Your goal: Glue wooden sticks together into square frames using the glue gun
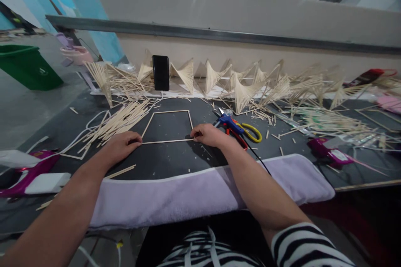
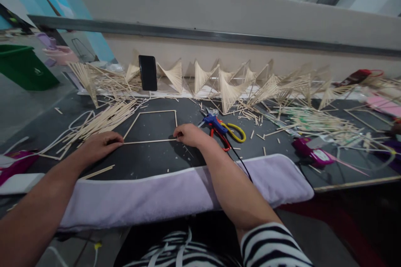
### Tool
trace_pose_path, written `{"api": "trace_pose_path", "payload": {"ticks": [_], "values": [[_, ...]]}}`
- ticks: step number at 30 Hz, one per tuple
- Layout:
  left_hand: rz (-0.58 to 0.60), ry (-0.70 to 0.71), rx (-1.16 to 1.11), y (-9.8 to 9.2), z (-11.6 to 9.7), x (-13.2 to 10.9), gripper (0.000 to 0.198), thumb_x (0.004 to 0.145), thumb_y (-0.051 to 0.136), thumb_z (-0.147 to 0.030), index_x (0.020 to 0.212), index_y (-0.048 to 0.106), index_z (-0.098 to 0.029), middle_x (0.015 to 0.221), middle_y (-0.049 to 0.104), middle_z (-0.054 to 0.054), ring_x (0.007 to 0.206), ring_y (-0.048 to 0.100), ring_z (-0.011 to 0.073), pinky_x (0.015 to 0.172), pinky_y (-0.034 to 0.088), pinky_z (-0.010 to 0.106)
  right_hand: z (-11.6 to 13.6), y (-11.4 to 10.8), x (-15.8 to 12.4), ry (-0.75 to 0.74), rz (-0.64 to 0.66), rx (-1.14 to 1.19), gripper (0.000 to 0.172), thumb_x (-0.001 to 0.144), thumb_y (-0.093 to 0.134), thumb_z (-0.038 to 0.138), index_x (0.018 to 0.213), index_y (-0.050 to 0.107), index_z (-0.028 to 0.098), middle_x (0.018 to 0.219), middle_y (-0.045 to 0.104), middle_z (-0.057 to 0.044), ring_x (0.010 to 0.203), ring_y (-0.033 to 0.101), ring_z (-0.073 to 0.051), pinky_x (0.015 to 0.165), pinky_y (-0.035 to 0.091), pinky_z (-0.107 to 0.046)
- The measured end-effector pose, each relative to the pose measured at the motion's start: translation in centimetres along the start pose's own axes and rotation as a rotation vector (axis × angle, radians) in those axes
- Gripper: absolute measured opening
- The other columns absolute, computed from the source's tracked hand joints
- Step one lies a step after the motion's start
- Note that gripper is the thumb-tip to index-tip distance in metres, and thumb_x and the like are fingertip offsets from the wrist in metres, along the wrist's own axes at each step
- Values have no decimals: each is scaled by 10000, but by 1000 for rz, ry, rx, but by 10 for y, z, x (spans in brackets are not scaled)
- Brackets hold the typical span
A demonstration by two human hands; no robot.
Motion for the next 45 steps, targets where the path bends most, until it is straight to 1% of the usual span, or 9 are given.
{"api": "trace_pose_path", "payload": {"ticks": [4, 10, 14, 19, 24, 28, 32, 36, 45], "values": [[3, -15, -4, -1, -1, -1, 254, 738, 441, -359, 799, 633, -205, 841, 663, 20, 797, 582, 182, 715, 418, 260, 8, -3, -3, -8, -4, -71, 158, 751, 600, 188, 890, 671, 217, 797, 655, 9, 711, 560, -111, 624, 366, -188], [-10, -14, -19, 0, -2, -2, 248, 733, 444, -340, 814, 633, -202, 837, 660, 21, 782, 578, 173, 704, 419, 259, 21, -1, -6, 37, -11, -311, 159, 796, 541, 218, 880, 669, 260, 928, 660, -8, 841, 582, -143, 653, 361, -209], [-18, -47, -62, 0, -3, -3, 246, 728, 453, -335, 853, 610, -192, 776, 635, 12, 707, 567, 155, 634, 419, 247, 24, 2, -7, 54, -2, -395, 168, 817, 523, 266, 911, 663, 279, 945, 663, -14, 851, 586, -160, 642, 363, -222], [-12, -110, -166, -7, 6, -10, 269, 723, 473, -358, 883, 592, -177, 717, 611, -4, 641, 547, 138, 578, 419, 232, 24, 2, -6, 59, 1, -421, 176, 818, 517, 269, 917, 663, 283, 925, 665, -16, 831, 589, -164, 618, 358, -225], [-11, -95, -83, -12, 17, -13, 269, 741, 477, -376, 859, 639, -197, 825, 663, 15, 754, 591, 165, 680, 437, 256, 24, 3, -6, 66, 1, -427, 174, 814, 523, 276, 914, 665, 285, 930, 659, -16, 815, 589, -163, 612, 356, -227], [-10, -87, -54, -10, 12, -10, 252, 735, 496, -377, 812, 662, -205, 847, 680, 18, 797, 601, 175, 732, 435, 267, 25, 2, -6, 63, -7, -426, 174, 810, 521, 272, 902, 668, 283, 920, 661, -16, 801, 589, -163, 582, 343, -226], [-29, -85, -35, -7, 5, -8, 250, 740, 493, -374, 781, 671, -204, 832, 684, 19, 797, 601, 176, 732, 429, 273, 25, 2, -7, 51, -14, -426, 168, 806, 520, 266, 886, 667, 285, 908, 663, -10, 790, 589, -164, 573, 335, -230], [-41, -81, -24, -6, 4, -5, 244, 735, 497, -378, 764, 669, -207, 815, 683, 15, 784, 597, 172, 726, 428, 273, 25, 2, -7, 60, -6, -422, 169, 811, 523, 269, 900, 667, 282, 922, 661, -17, 802, 590, -165, 580, 340, -230], [-17, -80, 11, -7, 1, -6, 265, 739, 489, -383, 758, 664, -186, 806, 673, 39, 778, 593, 180, 699, 417, 275, 22, 4, -5, 47, -16, -425, 181, 804, 520, 267, 915, 663, 281, 927, 667, -19, 811, 595, -170, 589, 346, -233]]}}
Point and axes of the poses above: each hand's wrist, its own x-axis towards the middle knuckle, its own y-axis out of the palm, z = x × y, the point moved 3 cm from there along x, towards the middle knuckle
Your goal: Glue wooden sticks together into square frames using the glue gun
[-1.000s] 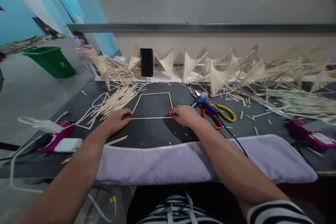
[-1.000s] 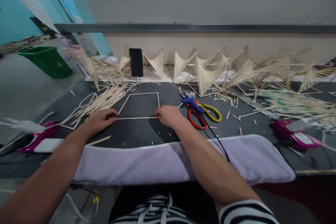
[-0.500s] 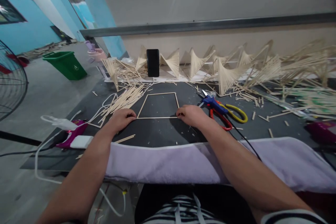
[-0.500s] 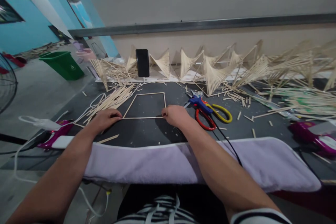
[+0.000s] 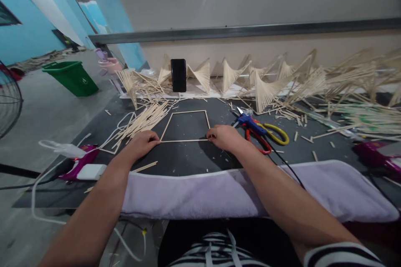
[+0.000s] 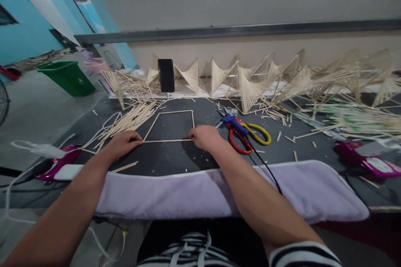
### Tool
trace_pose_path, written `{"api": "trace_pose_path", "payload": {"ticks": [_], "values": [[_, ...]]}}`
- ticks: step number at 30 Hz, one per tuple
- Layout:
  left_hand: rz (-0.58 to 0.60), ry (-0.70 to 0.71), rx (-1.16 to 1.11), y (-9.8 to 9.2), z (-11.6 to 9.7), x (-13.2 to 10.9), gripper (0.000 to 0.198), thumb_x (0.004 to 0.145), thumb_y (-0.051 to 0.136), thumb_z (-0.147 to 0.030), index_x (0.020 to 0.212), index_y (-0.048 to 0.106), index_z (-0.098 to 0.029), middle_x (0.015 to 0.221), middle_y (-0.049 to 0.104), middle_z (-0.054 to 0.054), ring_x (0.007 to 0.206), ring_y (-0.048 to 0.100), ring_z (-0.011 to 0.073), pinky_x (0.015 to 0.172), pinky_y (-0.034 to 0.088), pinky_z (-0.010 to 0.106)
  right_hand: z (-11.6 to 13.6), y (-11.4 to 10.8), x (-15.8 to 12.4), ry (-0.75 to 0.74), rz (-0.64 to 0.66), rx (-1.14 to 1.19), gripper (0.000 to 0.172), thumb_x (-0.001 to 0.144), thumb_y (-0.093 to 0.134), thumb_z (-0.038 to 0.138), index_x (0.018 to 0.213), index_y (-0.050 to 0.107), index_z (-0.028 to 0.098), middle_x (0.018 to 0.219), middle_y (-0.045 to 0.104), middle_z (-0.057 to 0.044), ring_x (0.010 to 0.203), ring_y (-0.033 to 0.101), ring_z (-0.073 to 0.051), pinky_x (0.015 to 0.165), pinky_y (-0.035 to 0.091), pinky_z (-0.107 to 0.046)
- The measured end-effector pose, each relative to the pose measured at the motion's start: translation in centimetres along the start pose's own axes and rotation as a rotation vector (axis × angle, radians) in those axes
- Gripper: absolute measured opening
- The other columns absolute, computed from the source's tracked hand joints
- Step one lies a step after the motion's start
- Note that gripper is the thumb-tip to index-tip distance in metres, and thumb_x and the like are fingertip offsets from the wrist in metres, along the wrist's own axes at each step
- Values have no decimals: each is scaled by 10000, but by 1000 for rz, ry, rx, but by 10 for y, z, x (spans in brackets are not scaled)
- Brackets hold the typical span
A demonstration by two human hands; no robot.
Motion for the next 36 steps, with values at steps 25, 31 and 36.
{"api": "trace_pose_path", "payload": {"ticks": [25, 31, 36], "values": [[-122, -15, 53, 6, -1, 6, 272, 761, 464, -380, 786, 672, -207, 844, 684, 57, 826, 601, 216, 751, 420, 301, 1, 5, 6, -18, -20, 133, 172, 788, 527, 179, 858, 682, 200, 849, 654, -50, 799, 580, -147, 679, 380, -203], [-82, -22, 20, 5, 3, 6, 275, 758, 462, -383, 796, 674, -212, 862, 689, 45, 843, 605, 205, 756, 425, 290, -1, 8, 7, -16, -12, 131, 168, 797, 529, 186, 867, 680, 203, 847, 653, -43, 791, 577, -140, 677, 376, -195], [-101, 14, 40, 6, 4, 7, 271, 771, 450, -364, 796, 665, -200, 855, 679, 46, 845, 598, 196, 775, 425, 296, -2, 10, 8, -12, -1, 134, 158, 797, 540, 194, 870, 679, 203, 853, 651, -41, 798, 573, -139, 684, 373, -194]]}}
Point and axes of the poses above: each hand's wrist, its own x-axis towards the middle knuckle, its own y-axis out of the palm, z = x × y, the point moved 3 cm from there along x, towards the middle knuckle
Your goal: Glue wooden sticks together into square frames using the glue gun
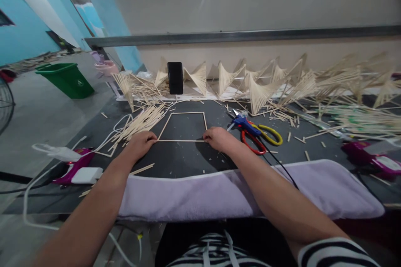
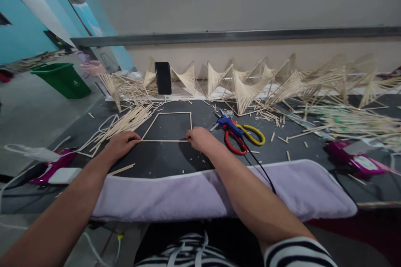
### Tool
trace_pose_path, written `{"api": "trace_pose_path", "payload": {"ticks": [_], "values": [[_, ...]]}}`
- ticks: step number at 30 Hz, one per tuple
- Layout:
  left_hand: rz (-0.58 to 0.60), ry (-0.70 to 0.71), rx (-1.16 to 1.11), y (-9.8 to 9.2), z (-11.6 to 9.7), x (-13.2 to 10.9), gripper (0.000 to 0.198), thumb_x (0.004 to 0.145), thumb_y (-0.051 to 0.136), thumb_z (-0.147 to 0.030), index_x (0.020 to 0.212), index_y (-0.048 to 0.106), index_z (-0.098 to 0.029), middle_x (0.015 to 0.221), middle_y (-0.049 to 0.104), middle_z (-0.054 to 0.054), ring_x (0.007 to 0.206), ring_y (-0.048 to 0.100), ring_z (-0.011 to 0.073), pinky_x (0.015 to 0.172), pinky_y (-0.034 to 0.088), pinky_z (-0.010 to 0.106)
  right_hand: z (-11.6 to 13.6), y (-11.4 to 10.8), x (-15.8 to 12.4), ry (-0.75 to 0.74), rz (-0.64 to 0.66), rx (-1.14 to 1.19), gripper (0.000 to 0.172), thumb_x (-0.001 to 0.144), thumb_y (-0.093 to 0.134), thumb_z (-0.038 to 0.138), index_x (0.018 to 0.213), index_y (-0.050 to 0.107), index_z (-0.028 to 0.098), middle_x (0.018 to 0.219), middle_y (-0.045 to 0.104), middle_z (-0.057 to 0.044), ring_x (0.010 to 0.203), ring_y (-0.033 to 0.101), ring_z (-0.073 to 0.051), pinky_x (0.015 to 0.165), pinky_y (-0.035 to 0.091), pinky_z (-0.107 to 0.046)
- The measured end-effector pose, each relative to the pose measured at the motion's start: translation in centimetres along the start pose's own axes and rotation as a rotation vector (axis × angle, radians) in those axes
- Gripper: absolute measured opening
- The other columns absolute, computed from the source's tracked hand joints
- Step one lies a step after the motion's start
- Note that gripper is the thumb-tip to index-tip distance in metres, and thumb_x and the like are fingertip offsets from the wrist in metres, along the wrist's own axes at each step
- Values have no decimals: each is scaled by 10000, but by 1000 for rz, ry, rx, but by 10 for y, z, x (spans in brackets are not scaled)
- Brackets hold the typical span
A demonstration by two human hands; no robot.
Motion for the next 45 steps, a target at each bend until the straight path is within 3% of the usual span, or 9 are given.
{"api": "trace_pose_path", "payload": {"ticks": [10, 24, 39, 42, 45], "values": [[-46, 25, 6, 2, -2, 2, 230, 787, 462, -330, 795, 648, -195, 854, 671, 49, 841, 590, 190, 776, 429, 300, 2, -2, 0, 14, 15, -5, 146, 798, 541, 195, 857, 675, 200, 841, 643, -45, 789, 574, -143, 671, 367, -196], [-16, 32, -13, 1, -1, 1, 244, 785, 456, -328, 804, 659, -194, 857, 673, 48, 846, 593, 189, 788, 425, 302, 1, 0, -1, 26, -3, -2, 151, 785, 538, 184, 846, 674, 204, 840, 650, -40, 778, 576, -140, 665, 369, -197], [-17, 50, -1, 0, -5, 0, 283, 793, 473, -418, 781, 642, -192, 821, 654, 45, 812, 582, 189, 742, 419, 293, 1, -1, 2, 18, 5, 18, 150, 783, 539, 178, 838, 677, 195, 860, 662, -51, 828, 591, -148, 711, 395, -197], [-23, 34, 13, 0, -6, 1, 263, 790, 467, -394, 779, 639, -195, 825, 657, 46, 819, 584, 195, 753, 418, 297, -1, -6, 0, 54, 22, 129, 170, 789, 503, 139, 822, 665, 181, 821, 668, -38, 780, 608, -132, 676, 410, -187], [-16, 16, 10, 0, -6, 2, 257, 778, 477, -403, 775, 642, -205, 818, 660, 43, 806, 587, 200, 736, 420, 299, -11, -6, -2, 179, 51, 402, 208, 818, 432, 110, 913, 605, 178, 736, 652, -6, 617, 610, -91, 549, 414, -157]]}}
Point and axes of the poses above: each hand's wrist, its own x-axis towards the middle knuckle, its own y-axis out of the palm, z = x × y, the point moved 3 cm from there along x, towards the middle knuckle
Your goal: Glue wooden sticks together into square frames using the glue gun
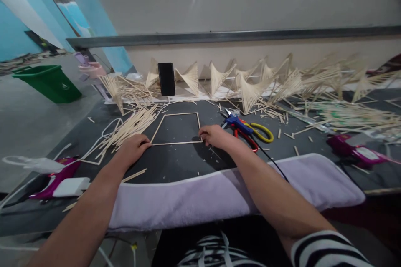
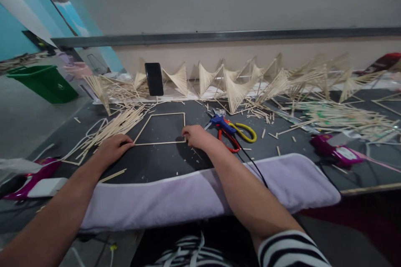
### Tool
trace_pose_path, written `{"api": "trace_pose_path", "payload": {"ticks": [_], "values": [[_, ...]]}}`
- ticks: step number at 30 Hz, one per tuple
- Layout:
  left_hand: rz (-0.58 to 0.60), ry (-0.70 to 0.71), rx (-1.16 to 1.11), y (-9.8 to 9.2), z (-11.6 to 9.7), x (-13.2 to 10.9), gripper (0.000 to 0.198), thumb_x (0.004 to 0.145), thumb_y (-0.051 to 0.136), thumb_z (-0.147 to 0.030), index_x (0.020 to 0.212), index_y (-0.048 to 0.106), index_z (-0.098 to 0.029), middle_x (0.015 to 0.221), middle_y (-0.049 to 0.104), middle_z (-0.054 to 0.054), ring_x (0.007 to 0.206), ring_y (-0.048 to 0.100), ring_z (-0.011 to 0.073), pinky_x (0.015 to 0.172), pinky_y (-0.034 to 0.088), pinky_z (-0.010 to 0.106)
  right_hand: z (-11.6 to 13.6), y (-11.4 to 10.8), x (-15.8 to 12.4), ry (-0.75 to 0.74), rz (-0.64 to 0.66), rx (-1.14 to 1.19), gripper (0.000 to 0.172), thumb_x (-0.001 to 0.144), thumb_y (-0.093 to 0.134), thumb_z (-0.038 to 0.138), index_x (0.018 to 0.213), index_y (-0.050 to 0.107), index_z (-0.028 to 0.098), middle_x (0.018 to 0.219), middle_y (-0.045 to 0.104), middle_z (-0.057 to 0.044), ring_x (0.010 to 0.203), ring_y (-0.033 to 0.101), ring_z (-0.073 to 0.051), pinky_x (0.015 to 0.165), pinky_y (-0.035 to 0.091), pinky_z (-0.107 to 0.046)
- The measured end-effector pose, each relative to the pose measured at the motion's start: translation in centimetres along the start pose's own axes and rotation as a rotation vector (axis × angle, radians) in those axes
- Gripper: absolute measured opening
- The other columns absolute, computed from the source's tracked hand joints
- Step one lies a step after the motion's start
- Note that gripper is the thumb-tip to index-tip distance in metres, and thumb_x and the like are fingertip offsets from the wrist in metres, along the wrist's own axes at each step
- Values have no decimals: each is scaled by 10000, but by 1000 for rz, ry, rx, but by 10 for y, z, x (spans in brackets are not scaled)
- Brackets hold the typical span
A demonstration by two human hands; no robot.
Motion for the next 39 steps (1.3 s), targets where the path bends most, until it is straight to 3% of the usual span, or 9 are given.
{"api": "trace_pose_path", "payload": {"ticks": [3, 5, 10, 15, 21, 28, 39], "values": [[5, 1, -1, 0, 1, 2, 272, 764, 484, -430, 757, 645, -211, 803, 663, 42, 792, 588, 203, 725, 422, 303, -11, -1, 3, 91, -15, 227, 230, 828, 406, 90, 1002, 514, 193, 735, 633, 15, 535, 601, -70, 431, 367, -124], [4, 6, 3, 1, 2, 3, 286, 761, 479, -448, 754, 645, -215, 799, 666, 41, 789, 588, 206, 720, 422, 303, -16, -2, 5, 103, -42, 247, 238, 822, 410, 77, 1010, 493, 198, 732, 624, 20, 511, 591, -66, 404, 343, -116], [5, -12, 9, 1, 3, 3, 281, 759, 475, -444, 753, 646, -221, 809, 672, 38, 803, 590, 210, 725, 417, 297, -18, -6, 4, 15, -66, 79, 183, 762, 488, 52, 883, 565, 166, 716, 618, 15, 524, 561, -66, 490, 384, -146], [-2, -27, 4, 1, 3, 3, 261, 755, 487, -427, 757, 647, -220, 821, 672, 34, 812, 593, 209, 731, 421, 297, -3, -8, -2, -117, -35, -49, 198, 734, 518, 30, 859, 608, 155, 758, 620, 4, 687, 564, -92, 642, 399, -174], [-3, -18, -45, -1, 2, 0, 254, 786, 469, -391, 810, 648, -212, 866, 677, 35, 846, 596, 199, 771, 432, 297, 24, 2, -7, -309, -191, -233, 151, 838, 510, 168, 958, 600, 160, 982, 581, -59, 889, 546, -130, 780, 389, -214], [-4, 32, -94, -1, 2, 0, 298, 800, 460, -342, 975, 670, -222, 1002, 674, 55, 947, 587, 204, 862, 434, 328, 49, 26, -6, -351, -91, -474, 188, 906, 426, 264, 979, 585, 196, 992, 569, -62, 842, 576, -148, 680, 401, -222], [-13, 75, -124, 4, 8, 4, 298, 802, 471, -343, 963, 692, -227, 954, 678, 60, 911, 595, 195, 839, 445, 323, 44, 35, 1, -303, -84, -511, 191, 880, 385, 147, 977, 543, 194, 991, 557, -67, 805, 584, -150, 653, 394, -231]]}}
Point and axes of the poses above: each hand's wrist, its own x-axis towards the middle knuckle, its own y-axis out of the palm, z = x × y, the point moved 3 cm from there along x, towards the middle knuckle
